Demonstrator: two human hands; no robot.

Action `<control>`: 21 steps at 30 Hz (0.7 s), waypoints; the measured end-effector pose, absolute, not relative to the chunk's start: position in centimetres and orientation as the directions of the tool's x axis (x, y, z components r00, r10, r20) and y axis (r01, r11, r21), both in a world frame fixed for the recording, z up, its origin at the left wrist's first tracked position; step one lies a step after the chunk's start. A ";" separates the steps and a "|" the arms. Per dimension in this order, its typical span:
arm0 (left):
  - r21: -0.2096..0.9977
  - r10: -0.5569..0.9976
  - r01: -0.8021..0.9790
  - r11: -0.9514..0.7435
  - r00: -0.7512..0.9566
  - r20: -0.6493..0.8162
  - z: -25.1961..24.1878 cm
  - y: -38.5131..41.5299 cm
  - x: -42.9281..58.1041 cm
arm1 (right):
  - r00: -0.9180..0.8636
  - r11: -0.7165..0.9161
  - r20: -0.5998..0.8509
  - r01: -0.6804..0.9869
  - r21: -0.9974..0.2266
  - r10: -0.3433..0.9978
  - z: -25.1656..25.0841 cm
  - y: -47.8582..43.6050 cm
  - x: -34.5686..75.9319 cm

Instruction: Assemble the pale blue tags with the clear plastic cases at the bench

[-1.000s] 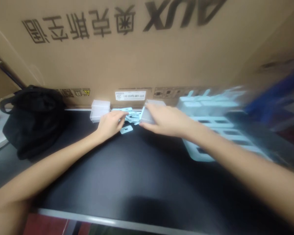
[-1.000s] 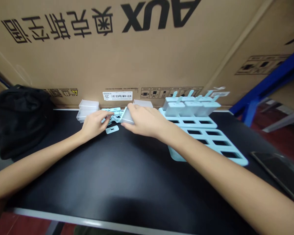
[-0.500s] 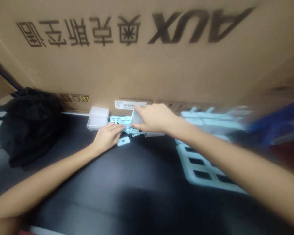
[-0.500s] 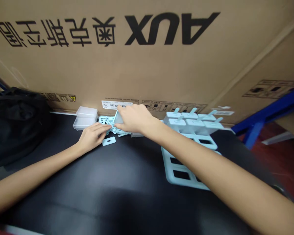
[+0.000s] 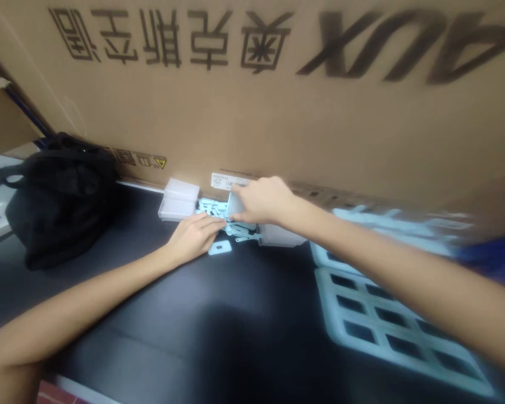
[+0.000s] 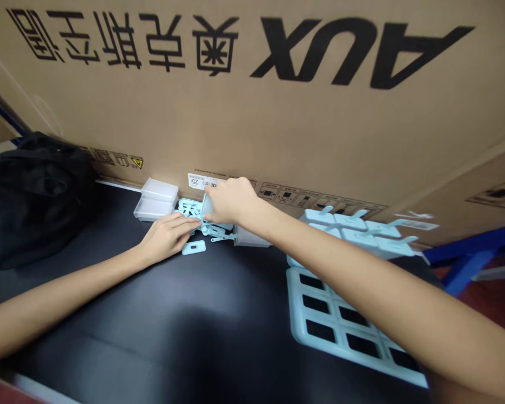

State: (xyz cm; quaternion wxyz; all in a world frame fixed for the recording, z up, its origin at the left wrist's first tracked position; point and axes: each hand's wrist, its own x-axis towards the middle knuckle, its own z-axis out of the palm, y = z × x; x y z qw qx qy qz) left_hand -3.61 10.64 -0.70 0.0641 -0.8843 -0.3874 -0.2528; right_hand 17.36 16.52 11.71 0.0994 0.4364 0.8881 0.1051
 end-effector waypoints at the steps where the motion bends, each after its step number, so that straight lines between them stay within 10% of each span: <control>1: 0.078 0.648 0.715 -0.694 0.574 0.500 -0.7 10.5 -3.7 | -0.593 0.592 -0.087 0.759 0.273 0.800 11.7 16.5 17.3; 21: 0.150 0.622 0.643 -0.751 0.614 0.486 -0.9 11.3 -3.4 | -0.653 0.636 0.132 0.757 0.151 0.746 9.8 2.9 20.0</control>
